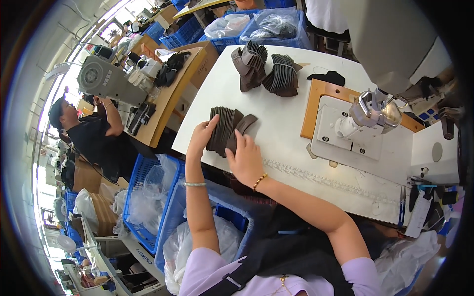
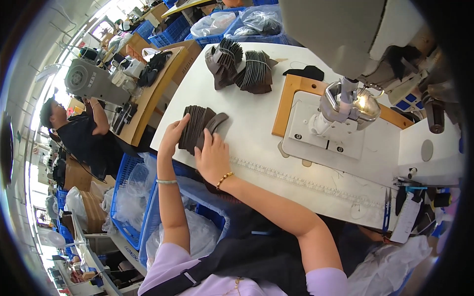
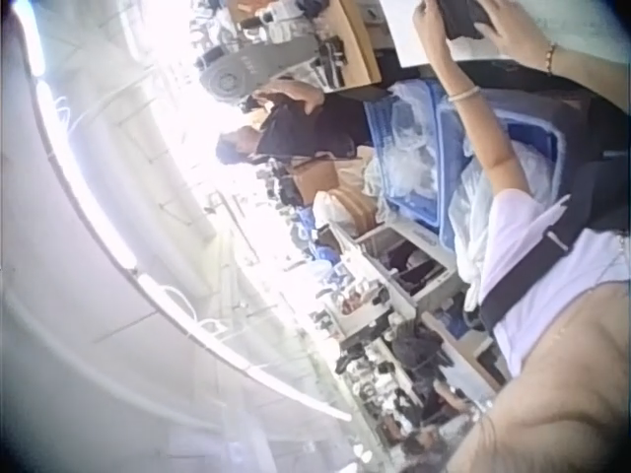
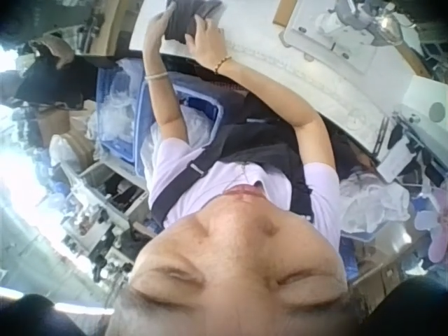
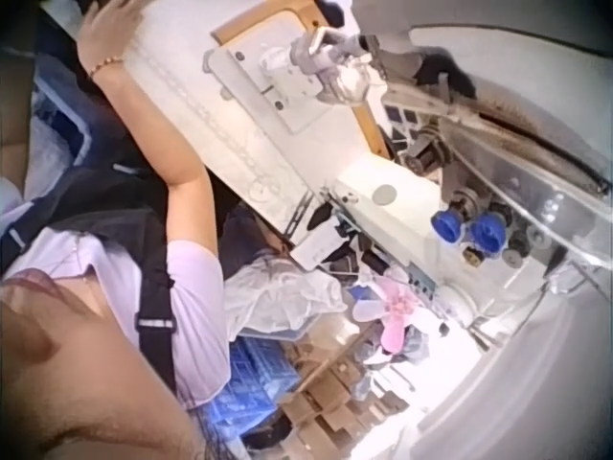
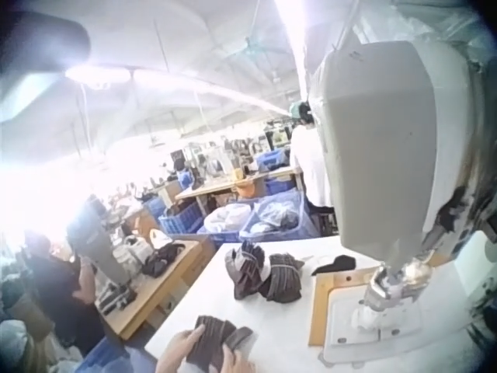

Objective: Operating a heavy-duty sewing machine to stitch shoe components and sorting finished pieces.

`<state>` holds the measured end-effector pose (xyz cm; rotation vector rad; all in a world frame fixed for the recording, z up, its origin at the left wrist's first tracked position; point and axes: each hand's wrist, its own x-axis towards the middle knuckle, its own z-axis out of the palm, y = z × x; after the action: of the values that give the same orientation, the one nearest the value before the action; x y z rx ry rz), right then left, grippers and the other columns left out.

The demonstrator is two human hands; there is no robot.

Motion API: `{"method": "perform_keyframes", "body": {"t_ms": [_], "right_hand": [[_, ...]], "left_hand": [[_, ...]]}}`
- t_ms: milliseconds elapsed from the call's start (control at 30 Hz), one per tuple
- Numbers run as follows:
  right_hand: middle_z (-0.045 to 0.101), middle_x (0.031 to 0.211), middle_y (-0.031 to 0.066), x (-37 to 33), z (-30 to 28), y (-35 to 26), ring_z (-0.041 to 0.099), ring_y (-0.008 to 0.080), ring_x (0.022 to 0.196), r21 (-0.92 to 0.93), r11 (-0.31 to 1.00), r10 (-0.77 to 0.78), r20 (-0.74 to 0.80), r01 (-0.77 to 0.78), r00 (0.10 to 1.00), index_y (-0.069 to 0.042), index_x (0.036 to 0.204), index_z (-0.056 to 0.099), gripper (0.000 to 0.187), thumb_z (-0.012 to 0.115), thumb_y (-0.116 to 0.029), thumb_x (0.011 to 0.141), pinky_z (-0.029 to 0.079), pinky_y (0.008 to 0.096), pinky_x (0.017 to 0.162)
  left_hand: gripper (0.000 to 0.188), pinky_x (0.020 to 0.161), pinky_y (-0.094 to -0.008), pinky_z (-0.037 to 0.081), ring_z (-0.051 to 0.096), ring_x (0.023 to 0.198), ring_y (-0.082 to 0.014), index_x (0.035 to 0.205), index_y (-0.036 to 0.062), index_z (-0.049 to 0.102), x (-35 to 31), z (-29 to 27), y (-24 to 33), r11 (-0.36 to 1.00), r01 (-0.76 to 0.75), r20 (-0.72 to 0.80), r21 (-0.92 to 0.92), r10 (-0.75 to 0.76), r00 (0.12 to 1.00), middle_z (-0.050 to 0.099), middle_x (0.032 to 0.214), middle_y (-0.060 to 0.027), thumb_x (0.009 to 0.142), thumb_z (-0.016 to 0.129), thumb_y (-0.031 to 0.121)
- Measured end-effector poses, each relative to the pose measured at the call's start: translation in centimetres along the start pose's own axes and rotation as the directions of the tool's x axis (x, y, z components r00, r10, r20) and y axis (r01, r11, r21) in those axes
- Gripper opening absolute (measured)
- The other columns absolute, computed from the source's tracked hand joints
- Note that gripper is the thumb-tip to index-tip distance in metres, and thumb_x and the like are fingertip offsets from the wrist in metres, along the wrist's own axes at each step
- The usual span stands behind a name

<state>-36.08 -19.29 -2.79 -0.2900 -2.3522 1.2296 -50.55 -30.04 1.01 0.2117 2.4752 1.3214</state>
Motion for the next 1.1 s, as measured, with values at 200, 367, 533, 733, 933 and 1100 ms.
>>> {"method": "perform_keyframes", "body": {"t_ms": [200, 367, 533, 733, 933, 1100], "right_hand": [[0.057, 0.106, 0.0194, 2.8, -5.0, 3.8, 0.057, 0.0304, 0.099, 0.29, 0.949, 0.105, 0.068, -0.12, 0.992, 0.001, 0.117, 0.043, 0.042, 0.064, -0.017, 0.085, 0.045, 0.0367, 0.086], [0.056, 0.117, 0.0201, 0.3, -9.2, 5.3, 0.055, 0.0231, 0.109, 0.451, 0.879, 0.127, 0.096, -0.157, 0.987, 0.001, 0.124, 0.039, 0.04, 0.055, -0.007, 0.089, 0.042, 0.0315, 0.093], [0.05, 0.125, 0.0229, -4.2, -14.8, 5.5, 0.046, 0.0354, 0.12, 0.255, 0.967, -0.006, -0.076, 0.026, 0.997, 0.004, 0.134, 0.033, 0.052, 0.053, -0.01, 0.088, 0.036, 0.0406, 0.099], [0.05, 0.11, 0.0146, -9.6, -21.4, 5.5, 0.049, 0.0285, 0.094, -0.175, 0.985, -0.038, -0.167, 0.009, 0.985, 0.003, 0.122, 0.054, 0.036, 0.054, -0.014, 0.091, 0.038, 0.036, 0.089], [0.048, 0.097, 0.0085, -12.5, -24.5, 6.0, 0.047, 0.0148, 0.075, 0.131, 0.979, 0.174, -0.152, -0.155, 0.973, 0.002, 0.125, 0.054, 0.034, 0.051, -0.014, 0.095, 0.041, 0.0251, 0.069], [0.048, 0.089, 0.0058, -12.7, -25.4, 6.7, 0.045, 0.0125, 0.071, 0.218, 0.967, 0.164, -0.153, -0.128, 0.975, 0.0, 0.129, 0.051, 0.036, 0.051, -0.012, 0.094, 0.04, 0.0236, 0.066]], "left_hand": [[0.041, 0.073, -0.0285, 0.052, 0.065, 0.086, -0.0164, 0.111, -0.0037, 0.058, -2.3, 3.0, 1.5, 0.779, 0.295, 0.467, -0.553, -0.003, 0.884, 0.066, 0.101, -0.0088, 0.089, 0.063, 0.031], [0.035, 0.081, -0.0356, 0.057, 0.066, 0.092, -0.0224, 0.118, -0.0026, 0.052, -5.4, 8.2, 2.8, 0.541, 0.433, 0.58, -0.721, 0.129, 0.804, 0.064, 0.107, -0.0138, 0.093, 0.055, 0.022], [0.03, 0.077, -0.0335, 0.057, 0.066, 0.089, -0.0202, 0.113, -0.0004, 0.055, -10.6, 13.8, 4.8, 0.405, 0.474, 0.583, -0.782, 0.205, 0.786, 0.064, 0.104, -0.0107, 0.088, 0.059, 0.016], [0.027, 0.074, -0.0307, 0.056, 0.065, 0.085, -0.0172, 0.107, 0.0, 0.058, -15.2, 19.1, 6.8, 0.481, 0.484, 0.611, -0.731, 0.145, 0.778, 0.064, 0.098, -0.0079, 0.083, 0.066, 0.008], [0.027, 0.072, -0.0311, 0.056, 0.066, 0.083, -0.0174, 0.106, -0.0002, 0.058, -16.6, 21.3, 7.9, 0.537, 0.535, 0.702, -0.652, 0.161, 0.694, 0.065, 0.097, -0.0081, 0.081, 0.067, 0.007], [0.027, 0.072, -0.0309, 0.057, 0.066, 0.082, -0.0176, 0.107, -0.0004, 0.057, -16.6, 21.7, 8.7, 0.586, 0.528, 0.715, -0.614, 0.129, 0.688, 0.066, 0.096, -0.0087, 0.081, 0.066, 0.006]]}}
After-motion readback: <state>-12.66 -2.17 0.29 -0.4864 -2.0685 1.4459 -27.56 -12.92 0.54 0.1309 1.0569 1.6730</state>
